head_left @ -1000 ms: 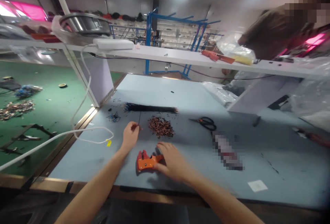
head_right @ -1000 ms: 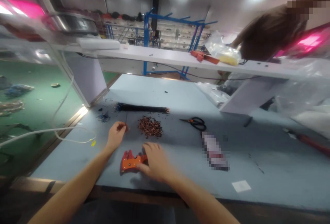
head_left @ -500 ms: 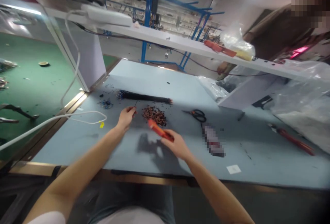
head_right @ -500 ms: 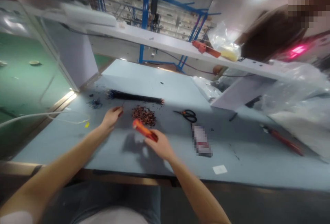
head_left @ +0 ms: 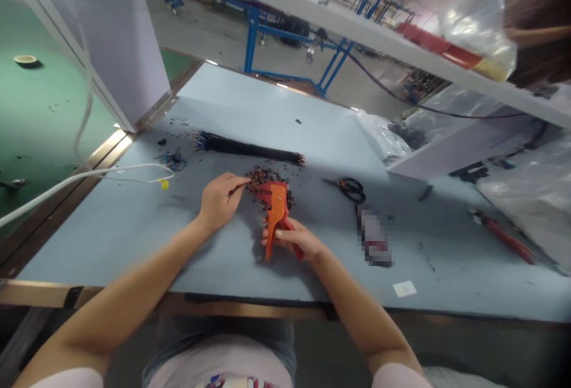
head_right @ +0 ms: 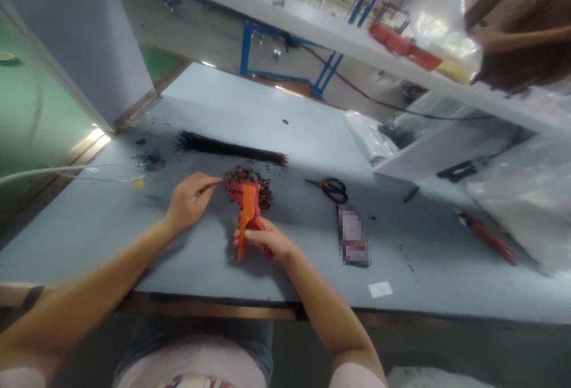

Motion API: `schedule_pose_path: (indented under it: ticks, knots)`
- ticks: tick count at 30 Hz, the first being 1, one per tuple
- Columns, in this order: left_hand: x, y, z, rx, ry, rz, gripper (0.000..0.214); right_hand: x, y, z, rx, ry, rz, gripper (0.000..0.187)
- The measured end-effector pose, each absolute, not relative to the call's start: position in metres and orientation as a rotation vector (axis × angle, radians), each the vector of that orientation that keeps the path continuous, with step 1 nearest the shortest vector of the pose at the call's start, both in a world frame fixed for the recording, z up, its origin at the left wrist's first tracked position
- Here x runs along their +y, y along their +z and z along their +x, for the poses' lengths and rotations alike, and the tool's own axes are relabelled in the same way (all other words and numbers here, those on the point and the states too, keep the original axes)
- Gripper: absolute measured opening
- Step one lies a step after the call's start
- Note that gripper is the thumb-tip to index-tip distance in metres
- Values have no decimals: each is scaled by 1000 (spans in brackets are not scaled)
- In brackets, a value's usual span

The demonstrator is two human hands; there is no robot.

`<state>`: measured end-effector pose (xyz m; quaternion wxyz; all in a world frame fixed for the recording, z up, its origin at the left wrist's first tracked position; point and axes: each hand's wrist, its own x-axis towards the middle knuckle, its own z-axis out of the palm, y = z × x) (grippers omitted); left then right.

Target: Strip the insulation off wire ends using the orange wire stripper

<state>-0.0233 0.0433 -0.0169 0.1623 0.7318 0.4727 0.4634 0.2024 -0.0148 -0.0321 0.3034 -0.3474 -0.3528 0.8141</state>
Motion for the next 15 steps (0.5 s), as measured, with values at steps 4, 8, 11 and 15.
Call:
schedule_pose_path:
  ticks: [4, 8, 11, 15]
  knots:
    - [38, -16, -20, 1260, 1399, 2229, 26, -14, -29, 201, -963, 2123, -912, 58]
    - [36, -20, -18, 1405, 1407, 2273, 21, -16, -25, 197, -927, 2104, -890, 62]
    - [36, -19, -17, 1417, 1395, 2296, 20, -18, -23, 194, -899, 2114, -891, 60]
    - [36, -18, -17, 1417, 1379, 2405, 22, -20, -23, 193, -889, 2094, -922, 54]
